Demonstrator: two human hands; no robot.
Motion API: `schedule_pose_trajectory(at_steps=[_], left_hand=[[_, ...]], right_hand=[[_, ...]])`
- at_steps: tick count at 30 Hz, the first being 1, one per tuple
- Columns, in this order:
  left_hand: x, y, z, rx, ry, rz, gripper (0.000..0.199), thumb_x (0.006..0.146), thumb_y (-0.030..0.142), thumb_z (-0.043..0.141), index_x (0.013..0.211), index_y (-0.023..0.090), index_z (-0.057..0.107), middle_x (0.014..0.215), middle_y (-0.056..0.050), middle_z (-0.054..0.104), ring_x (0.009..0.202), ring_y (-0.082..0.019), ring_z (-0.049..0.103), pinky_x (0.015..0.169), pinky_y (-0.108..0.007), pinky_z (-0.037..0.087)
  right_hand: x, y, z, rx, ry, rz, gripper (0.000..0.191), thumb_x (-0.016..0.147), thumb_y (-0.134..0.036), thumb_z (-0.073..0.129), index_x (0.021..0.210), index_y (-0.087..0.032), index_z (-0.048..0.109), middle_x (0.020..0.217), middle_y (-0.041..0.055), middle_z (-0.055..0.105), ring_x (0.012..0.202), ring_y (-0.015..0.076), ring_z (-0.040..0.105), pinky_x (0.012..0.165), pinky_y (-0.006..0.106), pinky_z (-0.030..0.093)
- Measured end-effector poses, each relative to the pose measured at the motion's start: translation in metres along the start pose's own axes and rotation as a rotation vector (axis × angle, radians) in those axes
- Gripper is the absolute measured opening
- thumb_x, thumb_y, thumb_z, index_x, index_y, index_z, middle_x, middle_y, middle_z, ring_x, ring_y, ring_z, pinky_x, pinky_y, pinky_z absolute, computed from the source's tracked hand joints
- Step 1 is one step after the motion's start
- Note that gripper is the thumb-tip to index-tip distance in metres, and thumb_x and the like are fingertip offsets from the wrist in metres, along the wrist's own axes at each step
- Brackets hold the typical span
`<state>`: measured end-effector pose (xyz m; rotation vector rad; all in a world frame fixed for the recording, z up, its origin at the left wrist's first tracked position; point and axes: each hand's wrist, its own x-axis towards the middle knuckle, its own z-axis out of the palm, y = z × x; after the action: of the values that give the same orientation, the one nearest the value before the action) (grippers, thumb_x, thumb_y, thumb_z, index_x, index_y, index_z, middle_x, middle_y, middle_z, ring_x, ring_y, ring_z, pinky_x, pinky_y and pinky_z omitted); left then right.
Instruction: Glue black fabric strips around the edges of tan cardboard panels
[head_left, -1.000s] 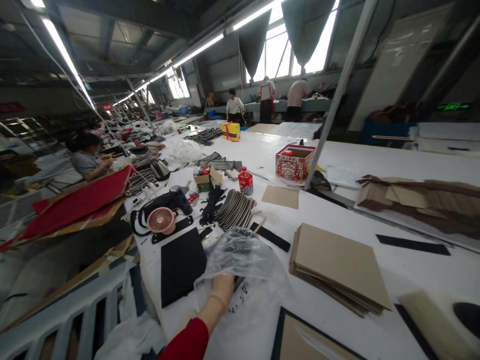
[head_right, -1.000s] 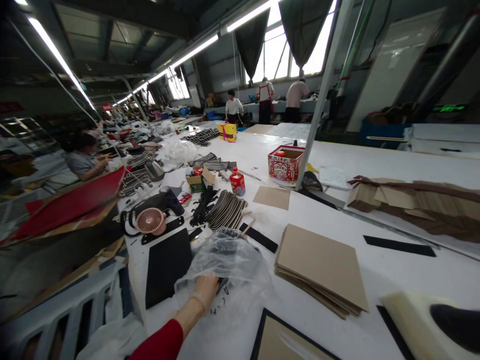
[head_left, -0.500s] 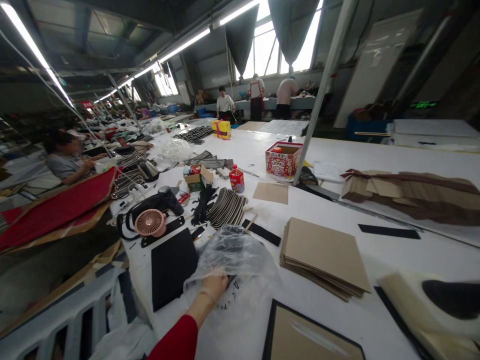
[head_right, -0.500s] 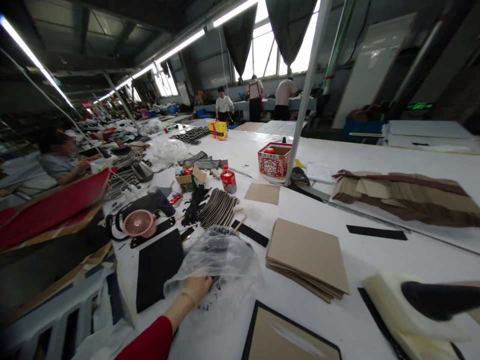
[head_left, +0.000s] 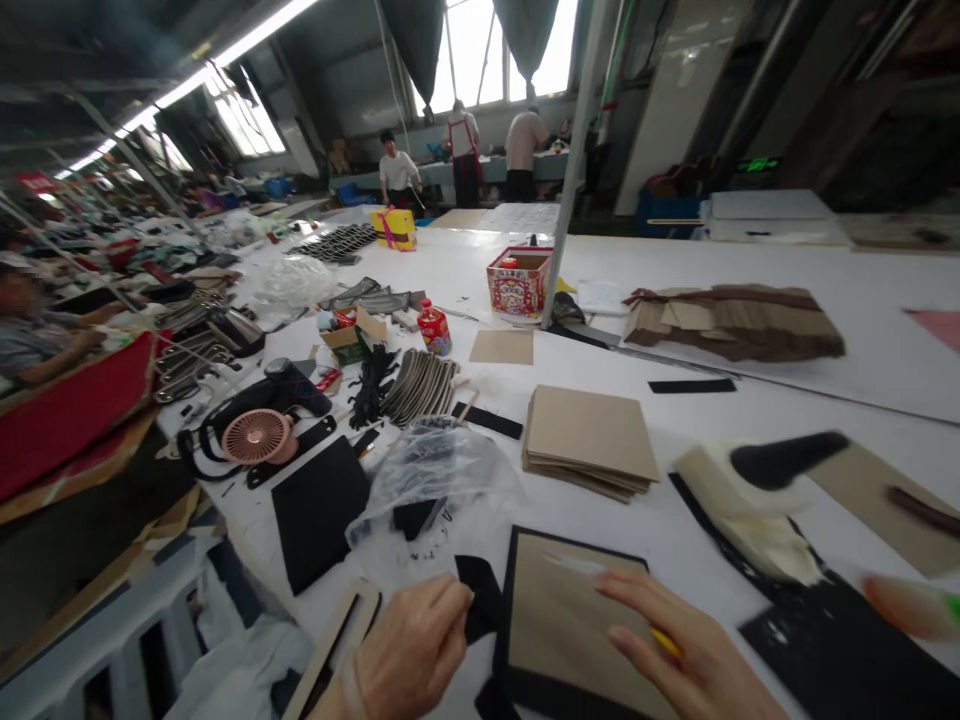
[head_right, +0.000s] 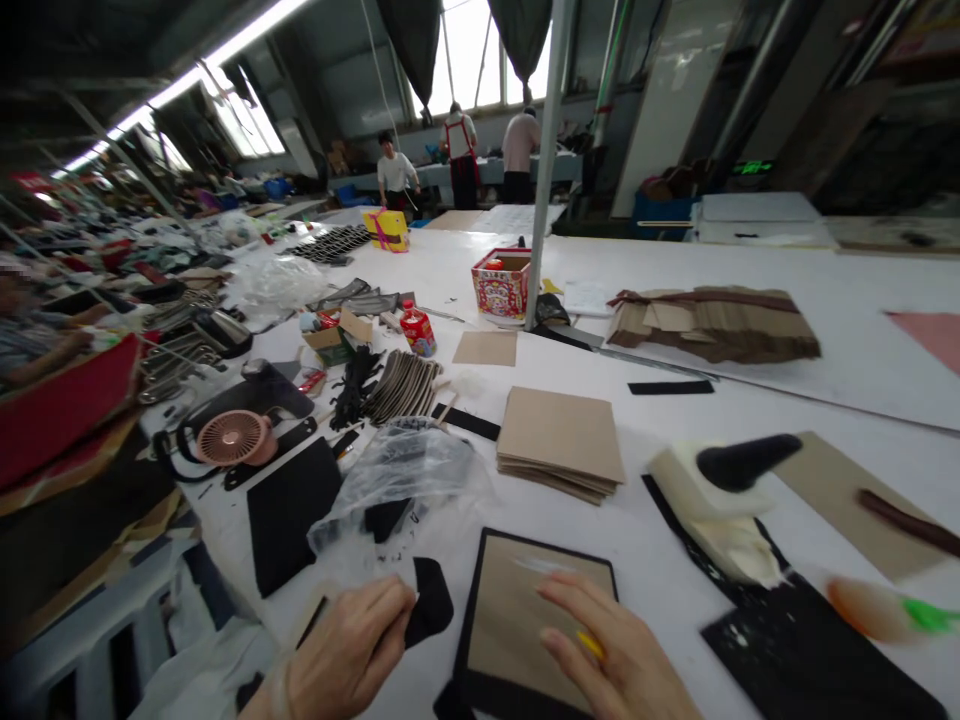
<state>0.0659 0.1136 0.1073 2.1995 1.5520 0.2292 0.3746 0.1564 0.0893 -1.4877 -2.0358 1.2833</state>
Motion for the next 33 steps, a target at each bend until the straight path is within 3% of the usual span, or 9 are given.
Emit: schedule_pose_trajectory(at_steps=[2, 4, 6, 8, 12, 19, 24, 29, 33], left_hand=[[0.001, 0.027, 0.006, -0.015, -0.084, 0.146, 0.024, 0.089, 0.015, 0.032, 0.086, 0.025, 0.054, 0.081, -0.002, 0.061, 0.07, -0.014, 0.058, 0.061, -0.025, 0.041], [0.005, 0.044, 0.013, -0.069, -0.135, 0.267, 0.026, 0.088, 0.013, 0.034, 0.086, 0.025, 0.058, 0.081, -0.002, 0.063, 0.068, -0.014, 0.059, 0.058, -0.024, 0.041], [0.009, 0.05, 0.019, -0.177, -0.153, 0.292, 0.029, 0.089, 0.015, 0.034, 0.087, 0.025, 0.061, 0.082, -0.003, 0.065, 0.068, -0.013, 0.059, 0.058, -0.022, 0.044], [0.012, 0.047, 0.024, -0.327, -0.156, 0.238, 0.029, 0.091, 0.02, 0.034, 0.091, 0.025, 0.063, 0.086, -0.005, 0.065, 0.073, -0.013, 0.061, 0.064, -0.021, 0.047], [0.022, 0.026, 0.046, -0.558, -0.018, -0.055, 0.023, 0.085, 0.033, 0.051, 0.104, 0.027, 0.062, 0.096, -0.004, 0.068, 0.09, -0.018, 0.062, 0.082, -0.027, 0.049], [0.06, 0.006, 0.12, -1.059, -0.074, -0.509, 0.031, 0.07, 0.048, 0.063, 0.076, 0.019, 0.056, 0.062, 0.004, 0.055, 0.063, -0.015, 0.054, 0.055, -0.027, 0.051], [0.096, -0.004, 0.151, -0.971, -0.095, -0.55, 0.032, 0.069, 0.05, 0.057, 0.073, 0.019, 0.052, 0.068, 0.002, 0.056, 0.067, -0.016, 0.057, 0.053, -0.027, 0.051], [0.123, -0.017, 0.164, -0.672, -0.077, -0.563, 0.026, 0.079, 0.044, 0.045, 0.064, 0.023, 0.041, 0.051, 0.008, 0.042, 0.038, -0.011, 0.046, 0.038, -0.023, 0.033], [0.133, -0.026, 0.164, -0.508, -0.032, -0.506, 0.029, 0.082, 0.039, 0.047, 0.059, 0.023, 0.041, 0.05, 0.006, 0.044, 0.049, -0.012, 0.048, 0.05, -0.024, 0.035]], right_hand=[[0.002, -0.034, 0.005, 0.114, -0.136, -0.007, 0.054, 0.079, -0.05, 0.06, 0.127, -0.028, 0.054, 0.134, 0.0087, 0.052, 0.126, 0.0278, 0.041, 0.108, 0.041, 0.03], [0.004, -0.056, 0.009, 0.222, -0.269, -0.001, 0.062, 0.067, -0.044, 0.074, 0.125, -0.028, 0.056, 0.127, 0.0056, 0.057, 0.119, 0.0259, 0.047, 0.102, 0.034, 0.036], [0.004, -0.059, 0.011, 0.287, -0.388, 0.023, 0.05, 0.059, -0.034, 0.079, 0.107, -0.026, 0.066, 0.099, -0.0008, 0.066, 0.094, 0.0192, 0.057, 0.081, 0.023, 0.045], [0.001, -0.046, 0.012, 0.319, -0.439, 0.122, 0.027, 0.06, -0.025, 0.075, 0.086, -0.022, 0.07, 0.068, -0.0066, 0.06, 0.064, 0.011, 0.052, 0.056, 0.017, 0.038], [-0.012, -0.003, 0.005, 0.34, -0.319, 0.37, 0.007, 0.064, -0.018, 0.06, 0.07, -0.017, 0.063, 0.056, -0.0073, 0.048, 0.054, 0.0083, 0.04, 0.047, 0.02, 0.026], [-0.017, 0.056, 0.004, 0.317, -0.075, 0.443, 0.013, 0.062, -0.016, 0.053, 0.074, -0.019, 0.055, 0.065, -0.006, 0.047, 0.057, 0.0084, 0.042, 0.05, 0.019, 0.03], [0.02, 0.112, 0.019, 0.342, 0.112, 0.606, 0.007, 0.071, -0.025, 0.051, 0.075, -0.019, 0.052, 0.049, -0.0101, 0.034, 0.037, 0.007, 0.027, 0.037, 0.022, 0.019], [0.051, 0.144, 0.023, 0.194, 0.277, 0.564, 0.013, 0.072, -0.024, 0.057, 0.062, -0.019, 0.05, 0.055, -0.0049, 0.046, 0.054, 0.0114, 0.044, 0.052, 0.024, 0.031], [0.061, 0.154, 0.026, 0.084, 0.308, 0.541, 0.019, 0.074, -0.023, 0.058, 0.059, -0.02, 0.047, 0.058, -0.0026, 0.053, 0.061, 0.0143, 0.049, 0.057, 0.026, 0.031]])
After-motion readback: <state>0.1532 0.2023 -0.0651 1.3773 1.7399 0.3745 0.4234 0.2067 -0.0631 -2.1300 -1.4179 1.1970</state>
